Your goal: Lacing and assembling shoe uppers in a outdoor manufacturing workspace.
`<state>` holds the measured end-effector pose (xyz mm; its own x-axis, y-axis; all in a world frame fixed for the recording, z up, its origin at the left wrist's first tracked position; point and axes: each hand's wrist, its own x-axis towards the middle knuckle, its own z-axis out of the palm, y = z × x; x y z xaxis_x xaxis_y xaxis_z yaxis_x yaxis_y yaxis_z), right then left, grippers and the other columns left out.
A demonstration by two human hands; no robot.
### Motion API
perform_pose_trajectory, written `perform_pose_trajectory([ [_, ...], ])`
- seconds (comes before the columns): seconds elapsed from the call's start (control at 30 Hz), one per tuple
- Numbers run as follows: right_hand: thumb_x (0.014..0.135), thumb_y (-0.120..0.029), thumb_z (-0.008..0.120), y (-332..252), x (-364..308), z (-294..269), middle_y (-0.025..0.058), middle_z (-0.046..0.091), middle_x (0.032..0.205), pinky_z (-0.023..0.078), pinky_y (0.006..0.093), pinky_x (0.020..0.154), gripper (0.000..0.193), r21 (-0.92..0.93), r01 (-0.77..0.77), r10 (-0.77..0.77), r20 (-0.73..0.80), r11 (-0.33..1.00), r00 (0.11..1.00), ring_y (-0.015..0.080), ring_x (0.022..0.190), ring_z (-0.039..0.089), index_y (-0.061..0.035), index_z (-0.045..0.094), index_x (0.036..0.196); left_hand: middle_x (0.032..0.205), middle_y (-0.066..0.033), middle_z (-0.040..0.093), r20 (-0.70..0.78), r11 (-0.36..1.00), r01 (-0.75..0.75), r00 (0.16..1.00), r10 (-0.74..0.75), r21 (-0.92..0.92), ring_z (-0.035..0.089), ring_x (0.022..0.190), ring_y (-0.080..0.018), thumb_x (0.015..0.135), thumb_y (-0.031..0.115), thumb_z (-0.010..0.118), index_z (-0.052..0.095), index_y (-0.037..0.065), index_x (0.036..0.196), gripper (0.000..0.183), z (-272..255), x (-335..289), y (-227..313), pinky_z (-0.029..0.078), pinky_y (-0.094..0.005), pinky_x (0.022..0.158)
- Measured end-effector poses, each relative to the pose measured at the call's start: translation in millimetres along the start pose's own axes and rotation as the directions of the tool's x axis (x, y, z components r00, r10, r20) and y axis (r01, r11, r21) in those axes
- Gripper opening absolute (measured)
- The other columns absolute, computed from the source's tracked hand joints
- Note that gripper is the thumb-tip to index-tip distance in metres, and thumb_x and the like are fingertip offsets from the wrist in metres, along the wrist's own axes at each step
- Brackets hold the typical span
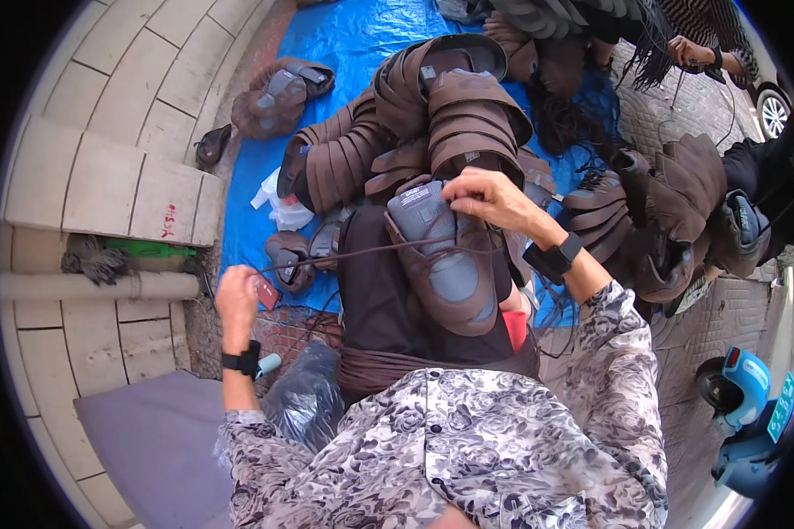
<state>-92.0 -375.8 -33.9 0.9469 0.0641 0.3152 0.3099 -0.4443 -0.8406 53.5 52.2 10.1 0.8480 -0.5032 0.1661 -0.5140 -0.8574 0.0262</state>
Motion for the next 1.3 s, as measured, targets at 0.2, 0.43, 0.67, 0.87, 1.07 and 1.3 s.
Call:
perform_pose_trajectory([
  [0.2,0.064,-0.011,0.069,-36,-59,5,0.0136,0.05,0.107,0.04,0.042,0.087,0.031,-0.434,0.028,-0.105,-0.156,0.901,0.982,0.0341,0.102,0.045,-0.0074,0.059,0.093,0.1,-0.018,0.055,-0.212,0.836,-0.331,0.942,0.262,-0.438,0.055,0.093,-0.0312,0.077,0.003,0.058,0.047,0.003,0.118,0.043,22,13,128,0.044,-0.0383,0.082],
  [0.43,0.076,-0.022,0.066,-68,-77,14,0.0144,0.043,0.125,0.039,0.0376,0.09,0.021,0.141,-0.212,0.224,-0.071,0.967,0.972,0.025,0.106,0.046,-0.0029,0.059,0.079,0.063,-0.0049,0.056,0.065,0.54,-0.127,0.945,0.322,-0.832,0.057,0.058,-0.0236,0.082,0.008,0.061,0.045,0.003,0.099,0.024,40,20,189,0.045,-0.0303,0.057],
  [0.67,0.081,-0.027,0.062,-14,-57,48,0.0015,0.05,0.093,0.036,0.0233,0.063,0.023,0.83,-0.439,0.803,-0.018,0.343,0.595,0.0085,0.07,0.043,-0.0045,0.059,0.075,0.056,0.0058,0.036,0.564,-0.425,0.549,0.819,0.105,-0.719,0.03,0.042,-0.0035,0.082,0.004,0.059,0.047,0.012,0.095,0.02,36,12,146,0.023,-0.0178,0.037],
  [0.87,0.079,-0.02,0.066,-28,-52,40,0.0,0.042,0.09,0.038,0.0219,0.069,0.018,0.507,-0.515,0.625,-0.064,0.691,0.778,0.0088,0.077,0.045,-0.0046,0.059,0.085,0.057,0.0036,0.037,0.516,-0.661,0.356,0.855,-0.056,-0.661,0.03,0.043,-0.0043,0.085,0.004,0.055,0.053,0.012,0.092,0.012,43,-17,31,0.023,-0.0187,0.036],
  [1.07,0.082,-0.009,0.062,-26,-62,35,0.001,0.044,0.096,0.041,0.022,0.073,0.013,0.575,-0.453,0.575,-0.039,0.681,0.817,0.009,0.085,0.049,-0.0013,0.059,0.093,0.118,-0.0149,0.044,-0.255,0.848,-0.187,0.965,0.064,-0.496,0.05,0.098,-0.0259,0.074,0.008,0.065,0.061,0.005,0.098,0.025,24,3,127,0.042,-0.0337,0.083],
  [1.3,0.082,-0.006,0.061,-26,-68,42,0.0021,0.047,0.096,0.041,0.0214,0.074,0.011,0.465,-0.348,0.451,-0.129,0.814,0.883,0.0089,0.087,0.048,-0.0008,0.059,0.092,0.076,-0.0062,0.052,-0.297,0.626,-0.554,0.829,0.474,-0.549,0.05,0.074,-0.0236,0.069,0.006,0.069,0.063,0.005,0.082,0.014,30,6,217,0.04,-0.0336,0.066],
])
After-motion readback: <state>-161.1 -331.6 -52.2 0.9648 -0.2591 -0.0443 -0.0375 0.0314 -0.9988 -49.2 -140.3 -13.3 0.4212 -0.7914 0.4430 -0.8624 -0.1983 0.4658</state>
